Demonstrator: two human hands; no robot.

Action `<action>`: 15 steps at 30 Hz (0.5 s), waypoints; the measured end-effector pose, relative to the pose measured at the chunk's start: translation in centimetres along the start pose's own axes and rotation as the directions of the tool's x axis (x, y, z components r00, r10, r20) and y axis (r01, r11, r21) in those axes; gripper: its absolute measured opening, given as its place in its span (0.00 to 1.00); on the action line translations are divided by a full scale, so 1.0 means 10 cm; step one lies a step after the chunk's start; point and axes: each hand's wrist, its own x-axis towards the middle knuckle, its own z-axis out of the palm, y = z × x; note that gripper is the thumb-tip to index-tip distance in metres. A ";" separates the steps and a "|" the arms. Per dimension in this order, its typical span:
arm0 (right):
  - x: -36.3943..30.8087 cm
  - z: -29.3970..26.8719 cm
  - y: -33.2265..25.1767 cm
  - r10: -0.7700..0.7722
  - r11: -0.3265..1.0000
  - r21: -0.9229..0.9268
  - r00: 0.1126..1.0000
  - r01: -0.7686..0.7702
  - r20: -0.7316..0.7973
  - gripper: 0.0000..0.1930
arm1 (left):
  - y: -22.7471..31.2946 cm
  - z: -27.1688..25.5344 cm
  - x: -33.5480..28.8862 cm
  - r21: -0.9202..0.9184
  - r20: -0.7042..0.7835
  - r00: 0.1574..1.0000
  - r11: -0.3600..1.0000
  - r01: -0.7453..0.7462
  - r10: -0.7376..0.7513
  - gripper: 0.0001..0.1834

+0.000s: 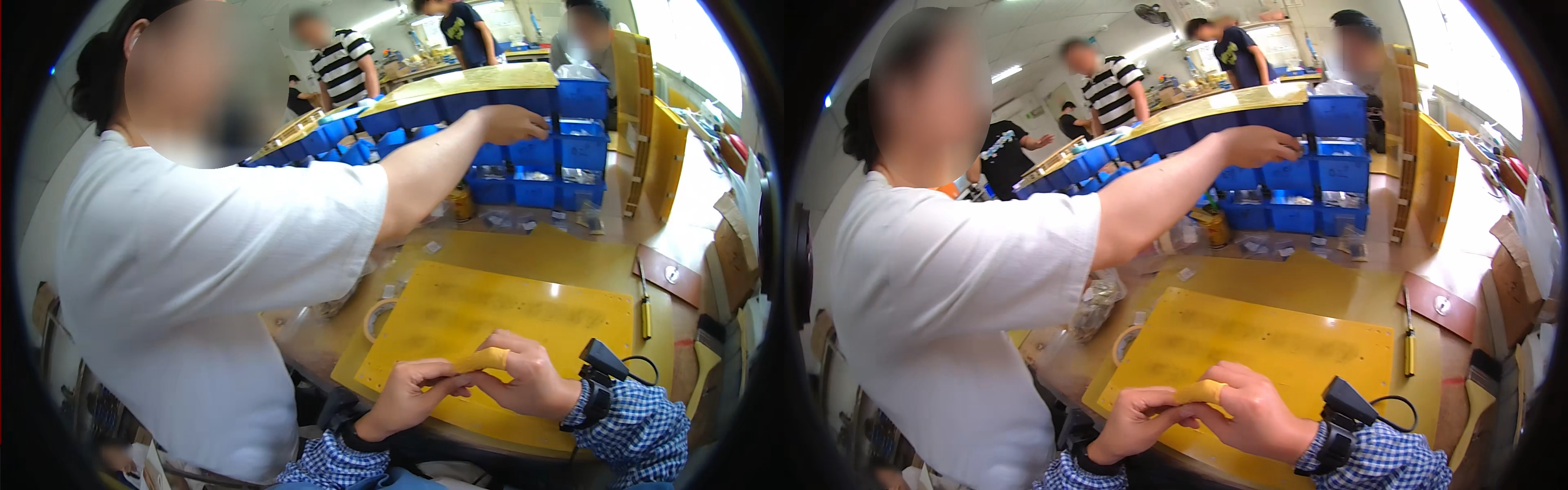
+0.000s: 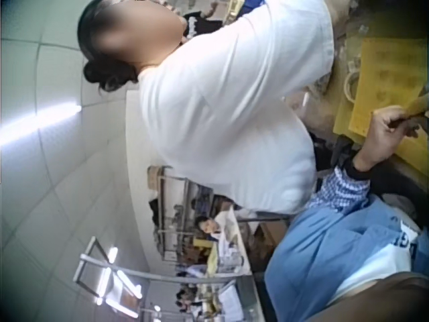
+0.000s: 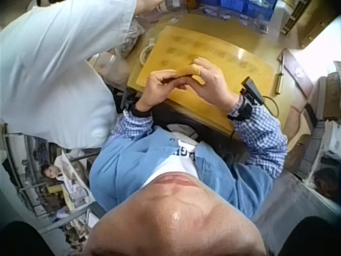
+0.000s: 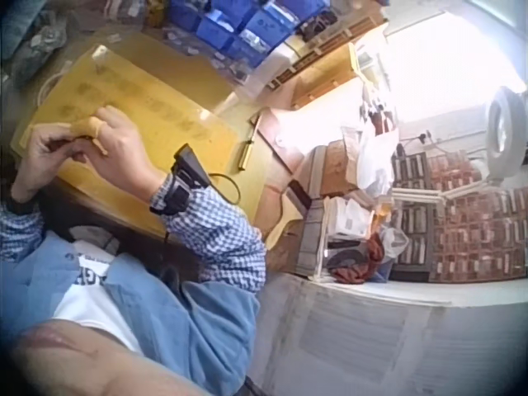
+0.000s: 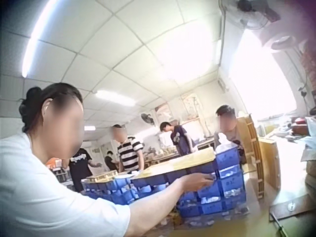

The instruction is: The person opens a small plastic bag, removes a metal component, and places it onto a yellow board. They then pick up a bundle of thin metal pins and insert them into the holes on the board.

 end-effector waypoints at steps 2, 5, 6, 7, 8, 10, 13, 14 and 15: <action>-0.01 -0.01 -0.02 0.007 1.000 0.012 1.000 -0.007 0.006 0.10 | -0.03 0.00 0.00 -0.005 -0.005 1.000 1.000 0.009 -0.009 0.09; 0.00 -0.02 -0.06 0.026 1.000 0.005 1.000 -0.026 0.000 0.10 | 0.00 0.01 -0.03 -0.038 -0.018 1.000 0.999 0.018 -0.019 0.09; 0.01 -0.02 -0.07 0.031 0.999 -0.004 1.000 -0.031 0.000 0.10 | 0.02 0.01 -0.03 -0.013 -0.007 1.000 1.000 0.014 -0.014 0.09; 0.01 -0.01 -0.07 0.038 0.999 -0.013 0.999 -0.038 -0.001 0.10 | 0.03 0.00 -0.04 0.011 0.005 1.000 1.000 0.011 -0.011 0.09; 0.01 -0.02 -0.07 0.038 0.999 -0.007 0.999 -0.038 -0.004 0.10 | 0.03 0.00 -0.03 0.016 0.004 1.000 1.000 0.015 -0.015 0.09; 0.01 -0.03 -0.06 0.040 0.999 -0.008 0.999 -0.040 -0.005 0.11 | 0.03 0.00 -0.02 0.024 0.012 1.000 1.000 0.006 -0.006 0.09; 0.02 -0.03 -0.06 0.049 0.999 -0.002 0.998 -0.049 -0.034 0.11 | 0.03 0.01 0.01 0.011 0.006 1.000 1.000 0.005 -0.005 0.09; 0.03 -0.04 -0.06 0.051 0.999 0.002 0.998 -0.051 -0.037 0.11 | 0.04 0.01 0.01 0.014 0.007 1.000 1.000 0.010 -0.010 0.09; 0.03 -0.04 -0.07 0.048 0.999 0.003 0.998 -0.048 -0.040 0.11 | 0.04 0.01 0.01 0.019 0.007 1.000 1.000 0.001 -0.001 0.09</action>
